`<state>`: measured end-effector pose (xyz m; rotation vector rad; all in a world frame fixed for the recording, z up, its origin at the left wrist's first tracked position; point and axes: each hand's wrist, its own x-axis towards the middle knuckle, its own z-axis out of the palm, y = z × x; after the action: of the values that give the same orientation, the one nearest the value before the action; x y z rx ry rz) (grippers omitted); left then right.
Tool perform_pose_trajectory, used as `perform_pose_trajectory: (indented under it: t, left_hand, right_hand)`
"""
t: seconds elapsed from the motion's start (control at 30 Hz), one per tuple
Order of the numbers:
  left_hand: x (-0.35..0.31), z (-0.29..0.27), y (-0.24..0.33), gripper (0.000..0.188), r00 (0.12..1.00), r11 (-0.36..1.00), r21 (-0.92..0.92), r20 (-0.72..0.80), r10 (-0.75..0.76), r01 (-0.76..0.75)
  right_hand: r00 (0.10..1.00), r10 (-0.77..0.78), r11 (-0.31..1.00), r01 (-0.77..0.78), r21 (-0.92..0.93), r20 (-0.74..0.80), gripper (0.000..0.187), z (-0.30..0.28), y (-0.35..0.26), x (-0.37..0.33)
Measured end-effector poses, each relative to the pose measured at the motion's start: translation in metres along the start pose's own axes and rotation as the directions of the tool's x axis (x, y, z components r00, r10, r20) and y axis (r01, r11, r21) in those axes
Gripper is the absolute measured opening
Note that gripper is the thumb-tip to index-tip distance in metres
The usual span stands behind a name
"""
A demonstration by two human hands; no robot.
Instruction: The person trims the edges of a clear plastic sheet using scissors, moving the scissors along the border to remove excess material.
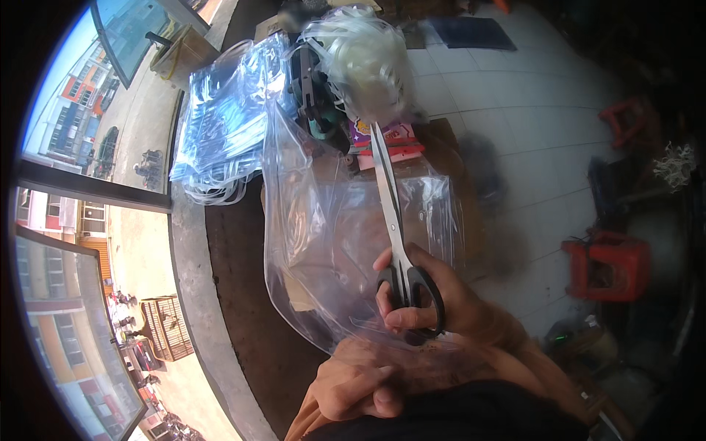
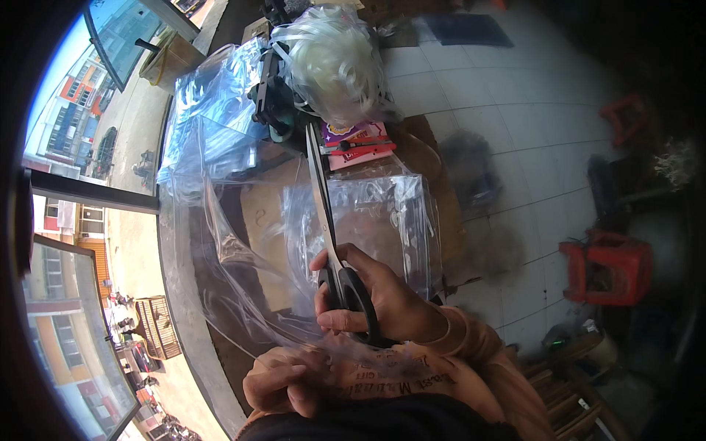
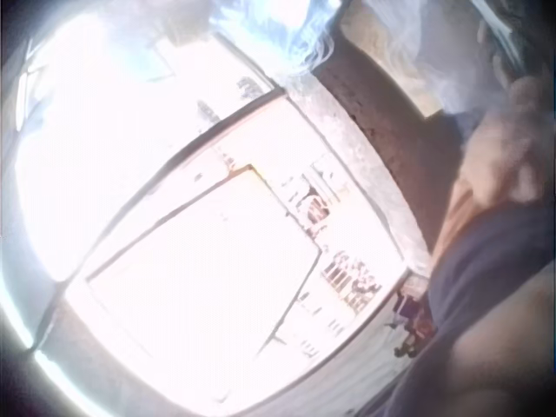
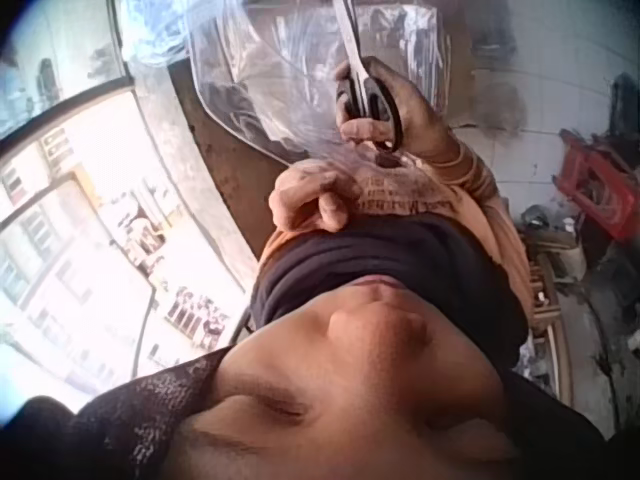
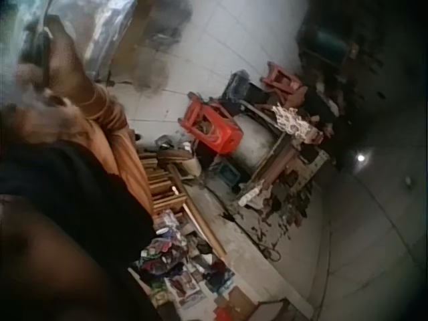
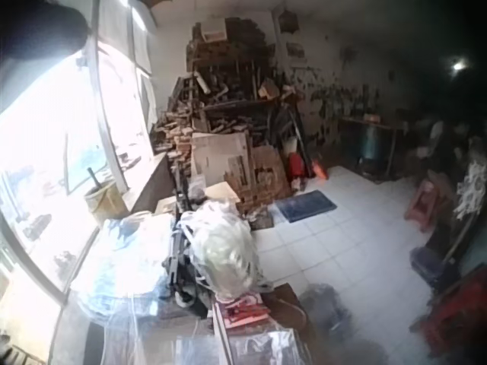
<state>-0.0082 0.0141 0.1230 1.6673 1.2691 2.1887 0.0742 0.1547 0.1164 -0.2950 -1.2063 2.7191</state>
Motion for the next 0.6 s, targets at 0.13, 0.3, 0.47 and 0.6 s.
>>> perform_pose_trajectory:
  t: [0.13, 0.3, 0.47, 0.6]
  left_hand:
    - [-0.001, -0.021, -0.018, 0.009, 0.973, 0.976, -0.04, 0.073, 0.218, -0.215]
    - [-0.013, -0.039, 0.007, 0.016, 0.992, 0.897, 0.427, -0.013, -0.123, 0.116]
    - [0.02, -0.029, -0.048, 0.007, 0.802, 0.698, 0.428, -0.124, -0.584, 0.574]
    - [0.013, -0.019, -0.081, 0.006, 0.683, 0.634, 0.285, -0.126, -0.719, 0.719]
  right_hand:
    - [0.991, 0.111, 0.992, -0.115, 0.049, 0.071, 0.056, 0.01, 0.009, 0.012]
    - [0.995, 0.031, 0.999, -0.032, 0.009, 0.096, 0.059, 0.016, 0.03, 0.037]
    - [0.906, -0.296, 0.91, 0.172, -0.377, -0.301, 0.055, -0.028, 0.029, 0.033]
    - [0.868, -0.363, 0.869, 0.184, -0.459, -0.338, 0.063, -0.034, 0.02, 0.002]
